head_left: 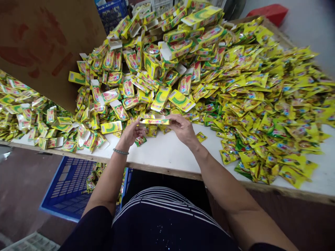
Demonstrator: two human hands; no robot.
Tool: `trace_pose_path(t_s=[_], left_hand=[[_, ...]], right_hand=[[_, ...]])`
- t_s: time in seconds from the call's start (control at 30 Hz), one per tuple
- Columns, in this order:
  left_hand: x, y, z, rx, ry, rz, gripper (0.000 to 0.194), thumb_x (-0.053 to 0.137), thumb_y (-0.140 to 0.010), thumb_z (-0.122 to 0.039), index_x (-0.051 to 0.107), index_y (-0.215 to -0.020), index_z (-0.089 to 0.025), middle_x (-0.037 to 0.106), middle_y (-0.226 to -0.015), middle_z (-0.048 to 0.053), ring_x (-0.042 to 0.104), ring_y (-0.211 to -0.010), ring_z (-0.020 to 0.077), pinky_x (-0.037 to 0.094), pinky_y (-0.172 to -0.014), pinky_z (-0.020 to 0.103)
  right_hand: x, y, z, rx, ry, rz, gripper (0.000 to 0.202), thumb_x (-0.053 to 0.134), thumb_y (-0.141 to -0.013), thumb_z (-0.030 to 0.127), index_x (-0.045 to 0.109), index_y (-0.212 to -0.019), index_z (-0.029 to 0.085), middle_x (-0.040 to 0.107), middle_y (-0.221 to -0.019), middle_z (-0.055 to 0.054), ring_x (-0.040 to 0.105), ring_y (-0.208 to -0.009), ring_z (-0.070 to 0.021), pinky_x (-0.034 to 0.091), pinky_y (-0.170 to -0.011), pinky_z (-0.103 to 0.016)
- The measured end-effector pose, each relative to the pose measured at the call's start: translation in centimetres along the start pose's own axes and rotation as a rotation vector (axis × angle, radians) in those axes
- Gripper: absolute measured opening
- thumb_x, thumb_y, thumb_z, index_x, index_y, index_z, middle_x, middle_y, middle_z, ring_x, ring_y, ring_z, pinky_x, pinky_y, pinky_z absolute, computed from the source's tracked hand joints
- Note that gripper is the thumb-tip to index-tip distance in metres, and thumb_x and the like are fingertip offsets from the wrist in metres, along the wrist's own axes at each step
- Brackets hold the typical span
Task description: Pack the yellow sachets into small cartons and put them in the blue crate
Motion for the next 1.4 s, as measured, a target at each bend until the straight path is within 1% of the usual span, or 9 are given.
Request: trace_pose_path(t_s=[0.3,0.5,0.63,0.77,0.87,1.07,1.17,1.27,1.4], left_hand=[[-1.4,0.6,-1.8,0.175,-0.085,-0.207,0.054,0.085,-0.062,-0.051,0.057,-0.095,-0.019,0.069,-0.072,0.002,0.067,-0.06,0.015,0.047,-0.059,0.024],[-2.8,3.0,-1.4,0.342,-1.018,-0.381,0.044,0.089,-0.057,-0.042,0.059,-0.082,-0.021,0.066,-0.077,0.007,0.065,-0.083,0.0266,0.043,-0.072,0.033],[-2.7,3.1,1.1,0.295,-1.289,-0.352,0.039,0.089,-0.058,-0.036,0.057,-0.074,-0.021,0.066,-0.08,0.01,0.063,-0.089,0.0305,0.041,-0.073,0.034],[-2.9,3.0,2.0,0.243,-1.154,-0.399,0.042,0.088,-0.057,-0.034,0.061,-0.087,-0.022,0.061,-0.066,0.002,0.061,-0.072,0.0251,0.035,-0.065,0.029],[-2.5,2.9,2.0,0.294,-0.982,-0.341,0.031,0.084,-0.061,-0.033,0.067,-0.085,-0.022,0.056,-0.057,-0.001,0.057,-0.062,0.0208,0.034,-0.061,0.028],[-2.6,2.4,3.4,0.241,-0.267,-0.256,0.034,0.08,-0.062,-0.048,0.065,-0.063,-0.018,0.06,-0.058,-0.001,0.055,-0.056,0.0134,0.042,-0.058,0.026],[-1.7,2.5,3.9,0.202,-0.061,-0.243,0.038,0.087,-0.055,-0.047,0.067,-0.065,-0.016,0.064,-0.062,0.0,0.058,-0.059,0.0127,0.047,-0.06,0.026],[0.5,3.0,3.9,0.192,0.035,-0.159,0.042,0.084,-0.061,-0.052,0.071,-0.075,-0.015,0.067,-0.068,0.002,0.061,-0.063,0.013,0.049,-0.062,0.026],[2.4,3.7,3.1,0.29,0.001,-0.106,0.036,0.089,-0.059,-0.043,0.071,-0.074,-0.016,0.066,-0.066,0.0,0.06,-0.064,0.0116,0.049,-0.064,0.025]], right_hand=[[1.3,0.6,1.3,-0.141,0.294,-0.085,0.03,0.049,-0.091,0.016,0.072,-0.107,0.026,0.069,-0.117,-0.007,0.065,-0.111,-0.023,0.053,-0.1,-0.042],[-2.3,1.4,1.6,-0.077,0.744,-0.47,0.039,0.043,-0.093,0.016,0.068,-0.121,0.023,0.058,-0.134,-0.016,0.047,-0.13,-0.0369,0.033,-0.109,-0.064],[2.4,2.4,2.0,-0.174,0.752,-0.173,0.04,0.045,-0.093,0.02,0.062,-0.129,0.023,0.061,-0.127,-0.015,0.051,-0.123,-0.0352,0.035,-0.107,-0.058],[7.8,2.7,-0.3,-0.045,0.722,0.128,0.035,0.058,-0.092,0.032,0.063,-0.12,0.013,0.067,-0.108,-0.019,0.056,-0.105,-0.0328,0.045,-0.098,-0.051],[9.2,2.3,-2.3,0.021,0.696,0.254,0.019,0.066,-0.087,0.026,0.066,-0.101,0.014,0.069,-0.101,-0.017,0.057,-0.104,-0.0317,0.047,-0.093,-0.048],[6.3,1.5,-4.1,0.267,0.149,0.124,0.017,0.067,-0.082,0.031,0.064,-0.093,0.019,0.07,-0.086,-0.004,0.062,-0.076,-0.0195,0.053,-0.072,-0.034],[6.4,1.7,-3.6,0.352,-0.189,0.238,0.032,0.069,-0.078,0.042,0.065,-0.1,0.019,0.071,-0.086,-0.001,0.065,-0.075,-0.0184,0.055,-0.069,-0.032],[6.8,2.1,-3.0,0.397,-0.194,0.36,0.03,0.071,-0.077,0.043,0.067,-0.094,0.019,0.069,-0.077,0.0,0.065,-0.07,-0.0187,0.055,-0.065,-0.032],[6.4,2.2,-2.6,0.385,-0.101,0.319,0.027,0.072,-0.078,0.041,0.066,-0.091,0.019,0.07,-0.077,-0.002,0.066,-0.07,-0.0185,0.055,-0.064,-0.032]])
Point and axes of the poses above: each hand's wrist, its own y-axis away from the middle knuckle, its own x-axis out of the palm, z = x × y, the point moved 6 cm from there along -y, towards the middle knuckle
